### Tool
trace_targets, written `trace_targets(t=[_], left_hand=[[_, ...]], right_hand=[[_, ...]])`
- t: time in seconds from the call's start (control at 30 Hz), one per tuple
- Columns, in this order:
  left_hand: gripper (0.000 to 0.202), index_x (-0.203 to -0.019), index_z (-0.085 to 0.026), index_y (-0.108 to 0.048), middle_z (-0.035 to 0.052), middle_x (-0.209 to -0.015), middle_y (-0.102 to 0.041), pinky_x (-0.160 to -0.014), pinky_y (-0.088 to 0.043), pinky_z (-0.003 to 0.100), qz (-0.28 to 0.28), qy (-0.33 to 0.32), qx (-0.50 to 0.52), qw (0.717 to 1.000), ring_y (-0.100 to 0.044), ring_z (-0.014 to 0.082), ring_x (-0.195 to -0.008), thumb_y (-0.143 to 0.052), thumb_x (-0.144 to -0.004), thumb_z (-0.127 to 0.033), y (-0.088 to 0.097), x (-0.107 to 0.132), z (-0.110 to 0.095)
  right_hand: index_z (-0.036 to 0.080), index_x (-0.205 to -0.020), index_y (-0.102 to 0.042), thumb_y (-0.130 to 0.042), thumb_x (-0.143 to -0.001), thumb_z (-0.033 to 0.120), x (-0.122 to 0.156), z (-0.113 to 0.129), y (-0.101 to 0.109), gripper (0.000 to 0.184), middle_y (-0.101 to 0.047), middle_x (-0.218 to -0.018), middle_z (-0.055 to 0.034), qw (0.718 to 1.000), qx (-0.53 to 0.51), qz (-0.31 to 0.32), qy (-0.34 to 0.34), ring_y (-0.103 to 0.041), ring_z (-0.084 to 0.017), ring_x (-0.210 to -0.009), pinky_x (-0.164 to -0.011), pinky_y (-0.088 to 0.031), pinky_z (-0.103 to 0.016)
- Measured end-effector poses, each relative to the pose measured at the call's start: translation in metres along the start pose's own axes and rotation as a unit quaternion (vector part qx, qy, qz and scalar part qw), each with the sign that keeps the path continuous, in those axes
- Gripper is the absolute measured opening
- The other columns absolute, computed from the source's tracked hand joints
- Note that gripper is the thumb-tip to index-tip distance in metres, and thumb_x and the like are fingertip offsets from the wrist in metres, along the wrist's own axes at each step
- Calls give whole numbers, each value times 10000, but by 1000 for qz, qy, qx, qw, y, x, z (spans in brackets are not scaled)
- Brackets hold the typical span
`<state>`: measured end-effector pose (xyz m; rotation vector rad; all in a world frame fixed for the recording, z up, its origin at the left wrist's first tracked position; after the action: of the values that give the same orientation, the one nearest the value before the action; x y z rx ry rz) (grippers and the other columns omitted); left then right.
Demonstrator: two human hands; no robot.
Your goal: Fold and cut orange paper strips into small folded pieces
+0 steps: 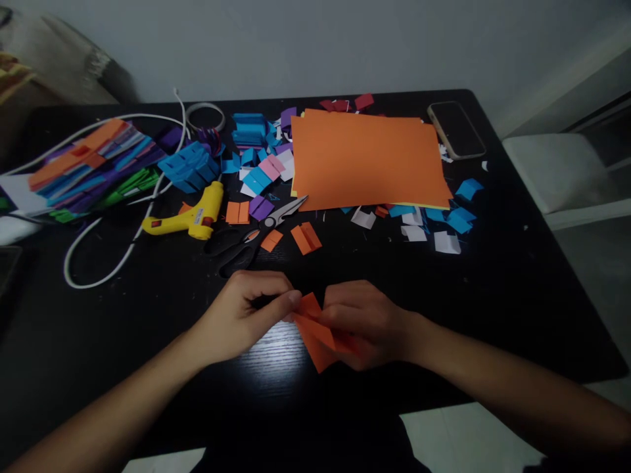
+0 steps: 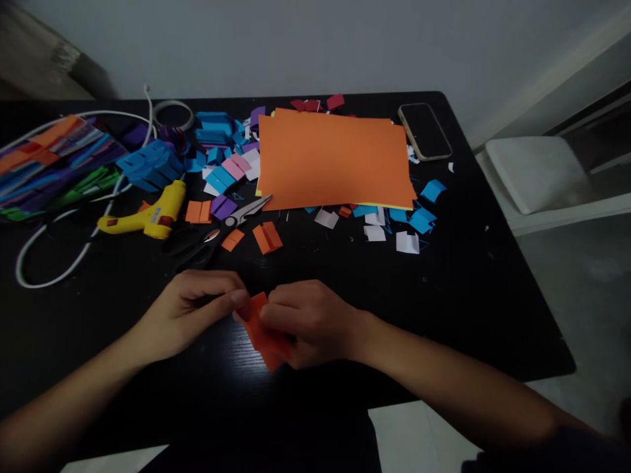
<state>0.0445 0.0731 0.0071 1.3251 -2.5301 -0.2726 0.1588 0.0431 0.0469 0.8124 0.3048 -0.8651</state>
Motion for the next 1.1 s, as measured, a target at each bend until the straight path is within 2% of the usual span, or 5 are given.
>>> trace_targets(t=[0.2, 0.6, 0.87, 1.0, 1.1], left_hand=[[78, -888, -173, -716, 13, -896, -729, -729, -511, 232, 3, 29, 48, 998, -660, 137, -810, -651, -913, -139, 1, 2, 6], [286, -1048, -195, -701, 8, -1006, -724, -784, -540, 237, 17, 21, 82, 996, -674, 137, -884, -617, -831, -28, -4, 3, 3], [58, -887, -174, -697, -1, -861, -721, -700, -512, 213, 1, 65, 89, 994, -659, 118, -774, -671, -857, -131, -4, 2, 8], [42, -877, -170, -715, -3, -818, -724, -666, -500, 203, -14, 79, 102, 992, -656, 112, -733, -700, -846, -146, 0, 2, 12], [44, -897, -174, -732, 3, -829, -738, -677, -510, 206, -23, 81, 106, 991, -673, 119, -751, -709, -859, -171, 3, 2, 13]], right_hand=[[222, -825, -507, -533, -828, 12, 2, 9, 5, 211, -558, -692, 20, 997, 53, -37, 48, -485, -126, -605, -572, -434, -258], [175, -787, -579, -481, -911, 0, 0, 30, 3, 236, -611, -660, -20, 987, 105, -15, 117, -550, -153, -626, -559, -484, -292], [187, -836, -579, -406, -1032, 72, -1, 32, 1, 285, -645, -705, -16, 987, 112, 1, 116, -597, -145, -668, -570, -508, -282], [192, -932, -595, -520, -944, 33, 0, 29, 2, 176, -654, -769, -16, 988, 106, -18, 108, -604, -144, -698, -627, -562, -275], [189, -1073, -609, -577, -846, 22, -1, 15, 10, 283, -671, -917, -53, 996, 59, -49, 42, -637, -161, -803, -689, -586, -292]])
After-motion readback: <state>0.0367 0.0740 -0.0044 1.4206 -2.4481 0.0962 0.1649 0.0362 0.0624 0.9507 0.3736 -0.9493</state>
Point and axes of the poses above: each hand's wrist, its own x-axis away from the middle knuckle, its own y-axis out of the back of the hand, z = x × y, the point moved 10 cm from there along -x, towards the middle knuckle
